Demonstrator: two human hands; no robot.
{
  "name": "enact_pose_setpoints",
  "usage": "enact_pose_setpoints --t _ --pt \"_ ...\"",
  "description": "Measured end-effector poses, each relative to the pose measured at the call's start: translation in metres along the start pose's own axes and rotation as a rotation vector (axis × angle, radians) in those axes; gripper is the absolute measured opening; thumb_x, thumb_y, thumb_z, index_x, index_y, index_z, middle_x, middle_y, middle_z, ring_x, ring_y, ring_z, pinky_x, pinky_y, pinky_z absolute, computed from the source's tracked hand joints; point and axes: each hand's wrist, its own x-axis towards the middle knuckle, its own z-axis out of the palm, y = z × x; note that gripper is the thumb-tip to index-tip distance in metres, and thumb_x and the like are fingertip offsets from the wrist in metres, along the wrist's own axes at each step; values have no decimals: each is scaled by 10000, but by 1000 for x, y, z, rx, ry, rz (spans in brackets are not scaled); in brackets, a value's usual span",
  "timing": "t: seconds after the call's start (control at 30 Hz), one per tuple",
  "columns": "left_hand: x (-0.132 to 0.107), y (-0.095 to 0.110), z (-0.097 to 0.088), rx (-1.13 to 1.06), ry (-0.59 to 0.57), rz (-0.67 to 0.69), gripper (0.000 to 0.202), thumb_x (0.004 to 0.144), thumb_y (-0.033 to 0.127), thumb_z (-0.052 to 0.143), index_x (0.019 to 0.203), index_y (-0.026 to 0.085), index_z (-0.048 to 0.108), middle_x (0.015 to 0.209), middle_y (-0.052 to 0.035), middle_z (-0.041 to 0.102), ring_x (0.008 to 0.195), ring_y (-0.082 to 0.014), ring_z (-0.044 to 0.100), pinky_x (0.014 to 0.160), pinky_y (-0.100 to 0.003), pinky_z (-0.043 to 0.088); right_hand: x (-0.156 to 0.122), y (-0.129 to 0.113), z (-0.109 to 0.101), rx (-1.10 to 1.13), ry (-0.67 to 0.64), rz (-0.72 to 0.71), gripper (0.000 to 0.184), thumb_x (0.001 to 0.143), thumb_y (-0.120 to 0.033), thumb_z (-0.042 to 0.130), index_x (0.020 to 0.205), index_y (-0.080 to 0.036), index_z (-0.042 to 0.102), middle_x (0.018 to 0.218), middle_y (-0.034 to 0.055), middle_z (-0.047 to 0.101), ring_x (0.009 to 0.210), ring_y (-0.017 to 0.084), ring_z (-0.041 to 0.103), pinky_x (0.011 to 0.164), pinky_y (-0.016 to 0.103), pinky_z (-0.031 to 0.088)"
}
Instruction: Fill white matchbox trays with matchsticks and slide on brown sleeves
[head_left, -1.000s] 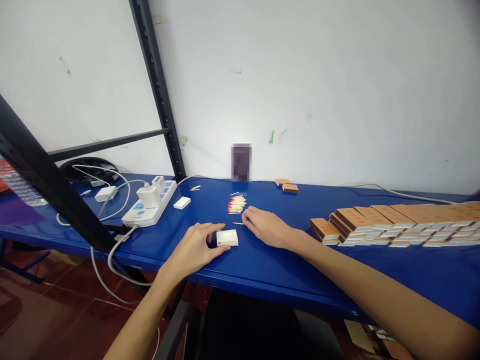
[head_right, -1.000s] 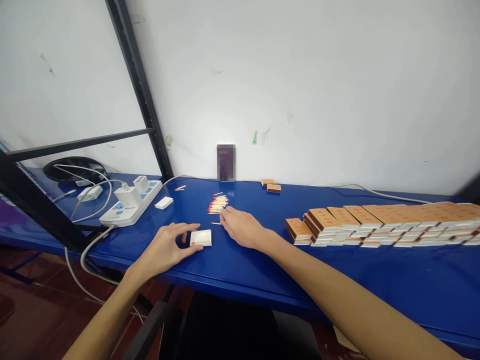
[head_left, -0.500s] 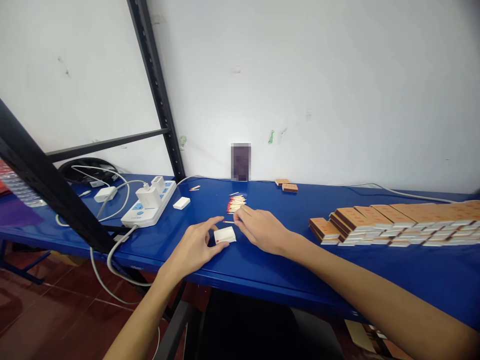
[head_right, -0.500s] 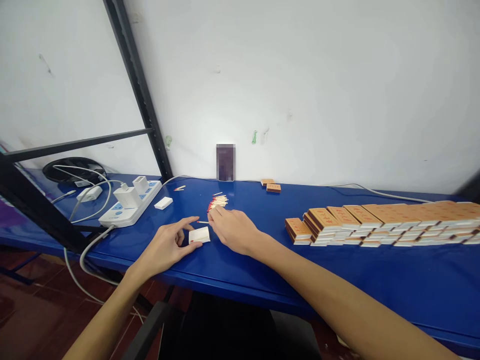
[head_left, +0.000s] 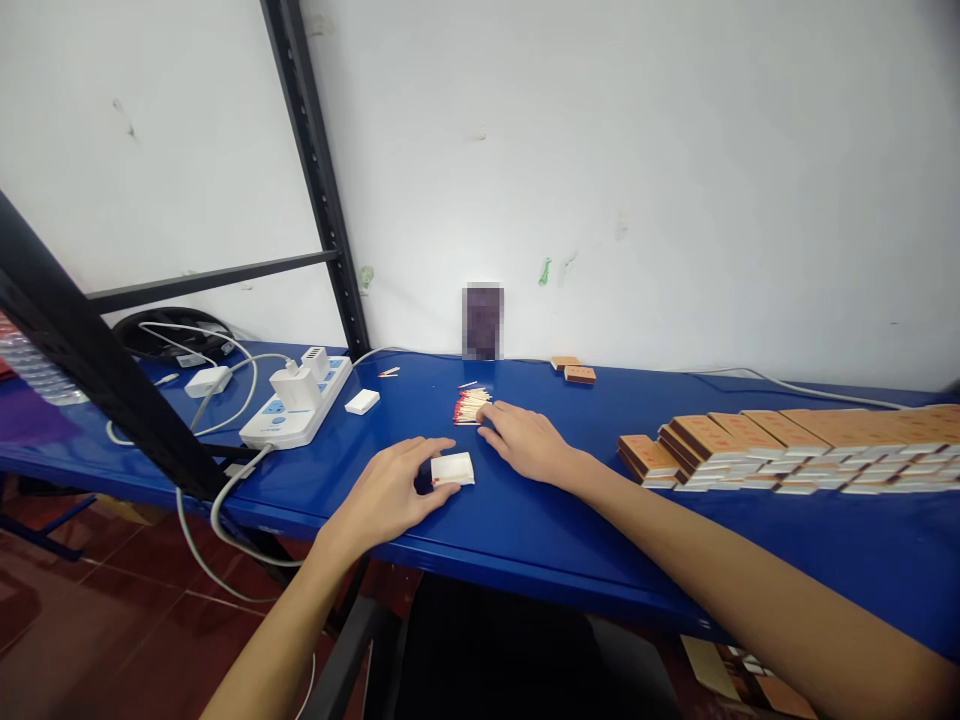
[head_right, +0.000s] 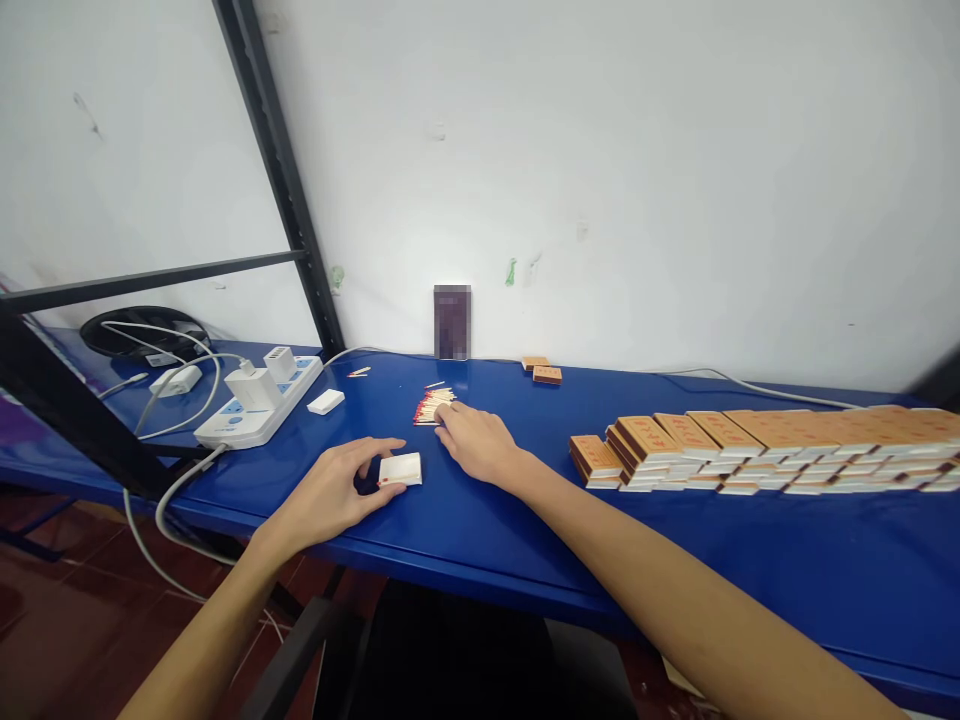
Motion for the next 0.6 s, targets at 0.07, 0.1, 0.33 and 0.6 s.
enact_pose_setpoints --t 0.07,0.1,0.33,0.6 --pt "1 1 -1 18 -11 10 422 862 352 615 1259 215 583 1035 -51 676 866 -216 627 794 -334 505 3 2 2 17 -19 10 212 993 -304 390 1108 -211 541 1134 78 631 1002 214 610 716 282 406" --pt "1 2 -1 24 -16 16 409 859 327 609 1251 214 587 1030 -52 670 885 -219 623 804 -336 501 4 2 3 25 -24 13 204 994 -303 387 1091 -214 544 1126 73 635 989 210 613 708 279 400" --pt "0 0 -1 32 -6 -20 455 851 253 586 1304 243 540 1065 -39 637 926 -210 604 829 -328 491 4 2 0 76 -14 -5 227 1010 -316 351 961 -197 537 1018 61 665 862 189 617 654 272 347" --pt "0 -9 5 19 69 -83 524 875 344 603 1369 232 470 1061 -46 650 909 -214 604 821 -343 488 -9 -28 -10 135 118 -230 195 1016 -310 363 996 -206 526 951 32 665 788 161 599 697 285 339"
